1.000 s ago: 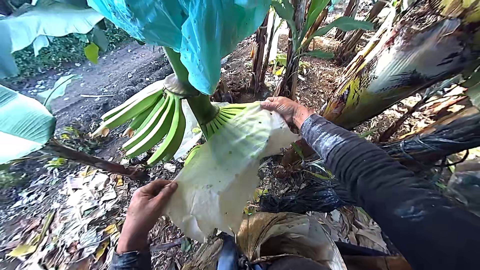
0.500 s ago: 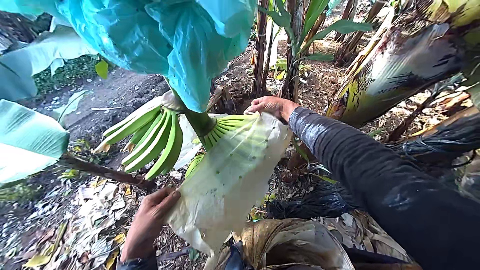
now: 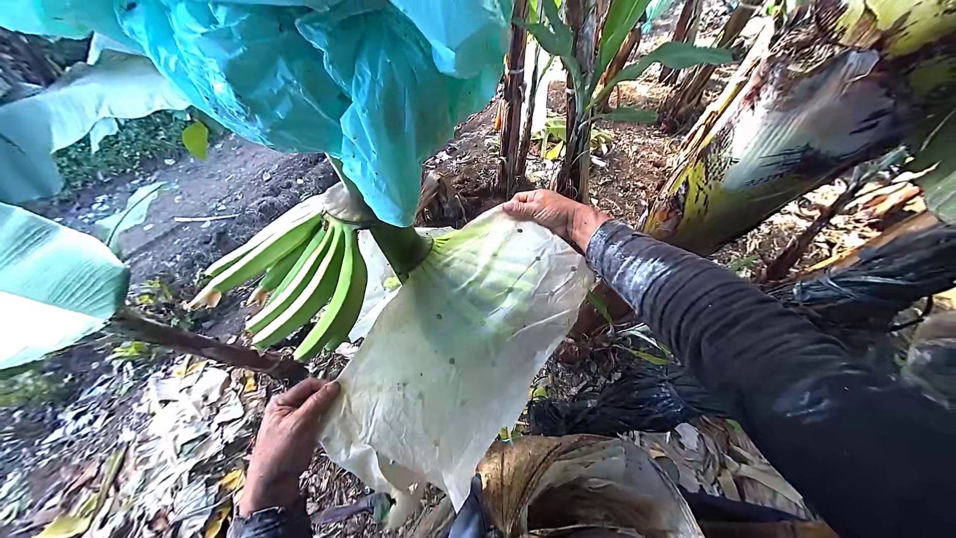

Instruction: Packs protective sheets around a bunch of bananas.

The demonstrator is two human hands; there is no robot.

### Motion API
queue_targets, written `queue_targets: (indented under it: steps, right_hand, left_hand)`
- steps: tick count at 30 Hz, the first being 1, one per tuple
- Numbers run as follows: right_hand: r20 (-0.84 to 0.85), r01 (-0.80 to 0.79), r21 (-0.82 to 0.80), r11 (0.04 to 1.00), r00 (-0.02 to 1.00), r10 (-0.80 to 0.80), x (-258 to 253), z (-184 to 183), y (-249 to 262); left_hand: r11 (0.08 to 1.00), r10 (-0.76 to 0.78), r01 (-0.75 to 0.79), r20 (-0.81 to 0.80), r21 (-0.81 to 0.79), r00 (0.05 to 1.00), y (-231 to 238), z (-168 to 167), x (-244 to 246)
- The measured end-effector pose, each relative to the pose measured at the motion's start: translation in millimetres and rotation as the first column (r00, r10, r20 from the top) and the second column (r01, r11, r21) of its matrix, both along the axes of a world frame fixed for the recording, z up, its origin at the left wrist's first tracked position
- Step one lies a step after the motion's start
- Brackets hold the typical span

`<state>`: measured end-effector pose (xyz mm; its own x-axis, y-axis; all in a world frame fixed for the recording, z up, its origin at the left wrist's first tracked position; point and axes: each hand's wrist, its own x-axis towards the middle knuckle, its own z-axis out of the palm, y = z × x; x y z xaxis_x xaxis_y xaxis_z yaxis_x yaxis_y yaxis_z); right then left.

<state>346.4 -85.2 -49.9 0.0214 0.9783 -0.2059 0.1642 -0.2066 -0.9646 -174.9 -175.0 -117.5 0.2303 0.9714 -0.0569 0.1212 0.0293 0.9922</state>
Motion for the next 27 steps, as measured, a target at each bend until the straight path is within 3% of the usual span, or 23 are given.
queue_targets:
  steps: [3,5,10,15,17,20,22,23,25,27]
  right_hand:
    - [0.146,-0.081,-0.019,0.997,0.986,0.083,-10.8,3.7,14.2]
    - [0.262,-0.131,-0.05,0.99,0.955,0.14,-10.2,4.5,31.6]
    - [0.488,-0.258,-0.08,0.963,0.832,0.263,-38.7,22.0,80.1]
    - [0.514,-0.282,-0.024,0.959,0.819,0.254,-69.1,35.5,95.6]
    - [0.601,-0.263,0.013,0.965,0.773,0.202,-73.8,38.1,90.5]
    - [0.787,-0.165,0.198,0.966,0.614,-0.057,-93.4,53.3,49.5]
    - [0.744,-0.281,0.458,0.843,0.64,-0.191,-126.3,54.0,-8.6]
    - [0.707,-0.397,0.543,0.74,0.692,-0.147,-145.1,45.5,-40.0]
    - [0.78,-0.631,0.521,0.576,0.626,-0.02,-178.4,18.5,-90.4]
    - [0.929,-0.76,0.327,0.562,0.369,-0.041,-196.1,-2.8,-114.4]
  left_hand:
    - [0.999,0.0,0.003,0.085,-0.039,0.996,-5.8,-16.2,-7.5]
    - [1.0,-0.014,0.016,0.099,-0.017,0.995,-10.6,-7.6,-4.3]
    - [1.0,-0.007,0.013,-0.23,0.027,0.973,0.6,17.1,-2.7]
    - [0.994,0.082,-0.069,-0.172,0.079,0.982,22.9,17.2,-43.8]
    - [0.991,0.105,-0.088,-0.189,0.098,0.976,26.9,18.0,-50.5]
    - [0.989,0.131,-0.104,-0.302,0.106,0.944,31.9,21.4,-60.6]
    - [0.993,0.089,-0.05,-0.401,0.107,0.912,30.4,18.7,-69.1]
    - [0.996,0.048,-0.01,-0.431,0.091,0.901,28.5,16.8,-73.0]
    - [0.996,-0.05,0.08,-0.471,0.043,0.881,22.5,14.2,-80.0]
    - [0.977,-0.184,0.213,-0.406,0.026,0.895,6.8,18.2,-82.3]
